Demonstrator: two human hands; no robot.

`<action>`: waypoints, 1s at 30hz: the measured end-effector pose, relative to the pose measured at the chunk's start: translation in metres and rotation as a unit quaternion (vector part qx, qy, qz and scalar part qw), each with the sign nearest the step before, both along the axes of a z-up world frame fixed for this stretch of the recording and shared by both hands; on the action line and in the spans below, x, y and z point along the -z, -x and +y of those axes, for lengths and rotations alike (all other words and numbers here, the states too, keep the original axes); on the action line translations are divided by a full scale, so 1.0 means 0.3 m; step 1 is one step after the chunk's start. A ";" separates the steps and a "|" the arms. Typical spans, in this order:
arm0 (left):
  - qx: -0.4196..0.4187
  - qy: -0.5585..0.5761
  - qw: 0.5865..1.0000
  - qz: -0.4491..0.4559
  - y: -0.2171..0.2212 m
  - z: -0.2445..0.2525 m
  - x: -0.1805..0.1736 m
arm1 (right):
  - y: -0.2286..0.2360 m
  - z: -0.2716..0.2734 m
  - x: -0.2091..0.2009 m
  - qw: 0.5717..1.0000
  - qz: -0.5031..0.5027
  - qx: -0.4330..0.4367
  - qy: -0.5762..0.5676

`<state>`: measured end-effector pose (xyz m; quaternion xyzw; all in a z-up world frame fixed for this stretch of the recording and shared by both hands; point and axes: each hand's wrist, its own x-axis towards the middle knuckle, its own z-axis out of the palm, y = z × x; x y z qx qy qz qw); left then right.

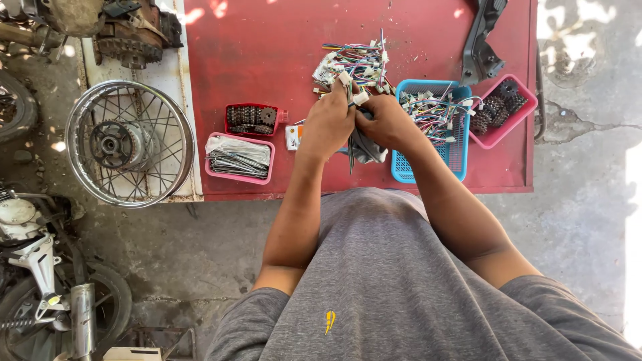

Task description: The person stands at a red workbench and uses a dark cloth to wipe and clean various electrical wires and connectors. They pick up individual wire bundles from a pile, wipe them thoroughly, and place them into a blue basket. The person repeats this process for multiple wire bundles throughout the video.

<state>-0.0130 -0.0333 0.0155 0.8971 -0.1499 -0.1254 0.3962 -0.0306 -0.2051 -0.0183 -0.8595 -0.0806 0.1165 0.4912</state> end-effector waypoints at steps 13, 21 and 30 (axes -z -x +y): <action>-0.180 0.181 0.965 0.065 -0.074 0.069 0.083 | -0.009 -0.006 -0.042 0.995 0.090 -0.036 -0.022; -0.276 0.307 0.910 -0.039 -0.153 0.261 0.075 | 0.003 -0.030 -0.152 0.986 0.142 -0.029 0.079; -0.253 0.342 0.903 -0.059 -0.155 0.201 0.132 | -0.026 -0.044 -0.129 0.967 0.191 -0.009 -0.170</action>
